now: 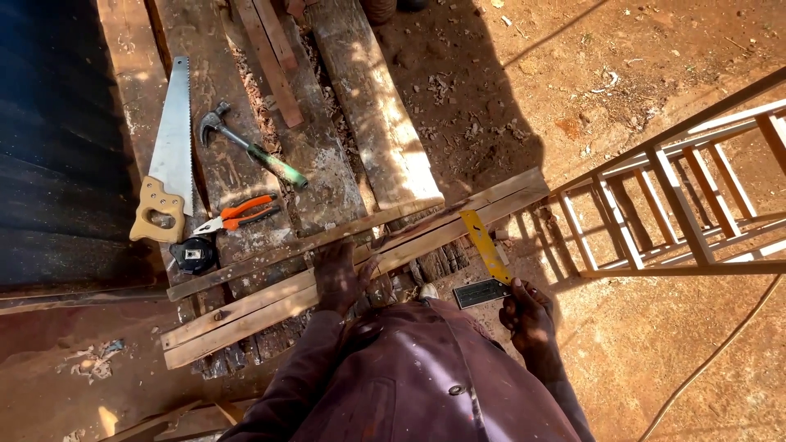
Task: Measuring and marking wooden planks using a tape measure, square ruler, and pencil in a workshop environment.
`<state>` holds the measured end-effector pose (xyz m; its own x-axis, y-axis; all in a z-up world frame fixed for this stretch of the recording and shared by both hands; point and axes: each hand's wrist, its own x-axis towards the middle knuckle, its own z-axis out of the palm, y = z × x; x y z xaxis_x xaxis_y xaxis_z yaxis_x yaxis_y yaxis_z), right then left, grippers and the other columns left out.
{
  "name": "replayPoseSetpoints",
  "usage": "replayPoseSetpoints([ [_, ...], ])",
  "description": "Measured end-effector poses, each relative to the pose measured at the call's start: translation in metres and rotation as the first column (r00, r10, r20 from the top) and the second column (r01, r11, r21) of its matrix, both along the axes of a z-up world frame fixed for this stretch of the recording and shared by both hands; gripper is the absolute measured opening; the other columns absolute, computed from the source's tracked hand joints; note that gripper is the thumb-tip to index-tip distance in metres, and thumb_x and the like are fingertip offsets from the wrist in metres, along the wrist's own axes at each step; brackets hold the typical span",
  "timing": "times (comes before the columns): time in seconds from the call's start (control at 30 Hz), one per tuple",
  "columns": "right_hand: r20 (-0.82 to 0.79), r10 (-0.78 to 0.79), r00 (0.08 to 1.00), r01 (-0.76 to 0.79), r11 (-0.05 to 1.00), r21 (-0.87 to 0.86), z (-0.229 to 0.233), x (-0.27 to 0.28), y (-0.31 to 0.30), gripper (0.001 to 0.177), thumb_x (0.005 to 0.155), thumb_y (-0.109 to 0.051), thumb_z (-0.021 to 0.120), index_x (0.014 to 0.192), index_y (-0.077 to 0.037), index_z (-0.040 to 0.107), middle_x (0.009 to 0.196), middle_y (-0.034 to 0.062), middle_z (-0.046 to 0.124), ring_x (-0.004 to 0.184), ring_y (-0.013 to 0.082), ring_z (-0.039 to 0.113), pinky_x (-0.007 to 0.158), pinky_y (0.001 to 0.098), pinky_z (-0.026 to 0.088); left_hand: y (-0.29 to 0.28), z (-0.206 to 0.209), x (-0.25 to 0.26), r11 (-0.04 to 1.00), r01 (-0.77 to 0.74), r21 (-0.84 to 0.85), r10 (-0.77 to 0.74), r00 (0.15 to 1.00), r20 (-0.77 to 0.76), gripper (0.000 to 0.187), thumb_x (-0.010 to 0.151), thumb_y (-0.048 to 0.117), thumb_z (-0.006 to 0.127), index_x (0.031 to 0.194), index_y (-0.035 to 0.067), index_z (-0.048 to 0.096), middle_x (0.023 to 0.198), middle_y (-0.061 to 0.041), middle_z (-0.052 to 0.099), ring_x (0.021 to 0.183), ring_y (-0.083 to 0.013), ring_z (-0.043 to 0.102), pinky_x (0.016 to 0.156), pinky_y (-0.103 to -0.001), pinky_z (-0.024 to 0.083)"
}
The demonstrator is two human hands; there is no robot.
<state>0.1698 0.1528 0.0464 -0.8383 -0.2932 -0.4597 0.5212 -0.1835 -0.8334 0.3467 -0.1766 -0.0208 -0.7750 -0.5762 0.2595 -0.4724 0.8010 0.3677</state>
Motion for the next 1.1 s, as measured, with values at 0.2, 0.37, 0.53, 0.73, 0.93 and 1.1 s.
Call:
replayPoseSetpoints([
  [0.2, -0.012, -0.032, 0.999, 0.032, 0.999, -0.003, 0.000, 0.000, 0.001, 0.024, 0.103, -0.024, 0.067, 0.093, -0.003, 0.061, 0.049, 0.0106, 0.042, 0.037, 0.0115, 0.032, 0.039, 0.0214, 0.032, 0.003, 0.020, 0.001, 1.000, 0.003, 0.015, -0.003, 1.000, -0.003, 0.071, 0.097, 0.076, 0.049, 0.120, 0.012, 0.066, 0.106, -0.017, 0.071, 0.105, -0.0340, 0.069, 0.098, -0.053, 0.045],
  [0.37, -0.005, -0.072, 0.997, 0.072, 0.997, -0.016, 0.014, 0.001, 0.000, 0.023, 0.103, -0.022, 0.066, 0.089, -0.005, 0.060, 0.048, 0.0083, 0.040, 0.037, 0.0117, 0.030, 0.038, 0.0221, 0.031, 0.005, 0.035, -0.001, 0.996, 0.012, 0.085, -0.008, 0.999, -0.050, 0.072, 0.099, 0.075, 0.048, 0.121, 0.009, 0.067, 0.107, -0.019, 0.071, 0.105, -0.0372, 0.070, 0.098, -0.055, 0.045],
  [0.53, 0.034, -0.172, 0.984, 0.175, 0.979, -0.108, -0.016, -0.020, 0.035, 0.023, 0.103, -0.020, 0.065, 0.087, -0.009, 0.055, 0.049, 0.0079, 0.038, 0.038, 0.0129, 0.031, 0.039, 0.0211, 0.029, 0.003, 0.026, -0.003, 0.999, 0.009, 0.053, -0.005, 0.997, -0.077, 0.062, 0.100, 0.070, 0.053, 0.116, 0.012, 0.069, 0.102, -0.015, 0.072, 0.102, -0.0341, 0.071, 0.094, -0.050, 0.049],
  [0.73, 0.060, -0.208, 0.976, 0.215, 0.966, -0.141, 0.001, -0.039, 0.065, 0.028, 0.107, -0.026, 0.062, 0.083, -0.016, 0.050, 0.052, 0.0040, 0.038, 0.042, 0.0105, 0.034, 0.044, 0.0189, 0.029, 0.003, 0.009, -0.004, 0.998, -0.051, 0.037, 0.052, 0.999, -0.009, 0.050, 0.105, 0.060, 0.052, 0.114, 0.014, 0.070, 0.101, -0.012, 0.073, 0.102, -0.0305, 0.072, 0.095, -0.046, 0.050],
  [0.93, 0.076, -0.205, 0.976, 0.214, 0.964, -0.158, -0.008, -0.047, 0.081, 0.033, 0.110, -0.026, 0.060, 0.081, -0.018, 0.047, 0.053, 0.0036, 0.037, 0.044, 0.0117, 0.033, 0.047, 0.0196, 0.029, 0.003, 0.008, -0.006, 0.994, -0.101, 0.040, 0.097, 0.992, 0.074, 0.041, 0.108, 0.050, 0.050, 0.113, 0.015, 0.071, 0.101, -0.012, 0.073, 0.103, -0.0313, 0.072, 0.098, -0.047, 0.050],
  [1.1, 0.093, -0.226, 0.970, 0.240, 0.953, -0.184, -0.025, -0.058, 0.092, 0.032, 0.109, -0.025, 0.060, 0.080, -0.017, 0.048, 0.052, 0.0038, 0.036, 0.043, 0.0134, 0.033, 0.046, 0.0218, 0.029, -0.004, -0.023, -0.008, 0.993, -0.120, 0.023, 0.117, 0.989, 0.086, 0.044, 0.108, 0.055, 0.048, 0.114, 0.018, 0.071, 0.104, -0.008, 0.073, 0.107, -0.0282, 0.071, 0.099, -0.045, 0.050],
])
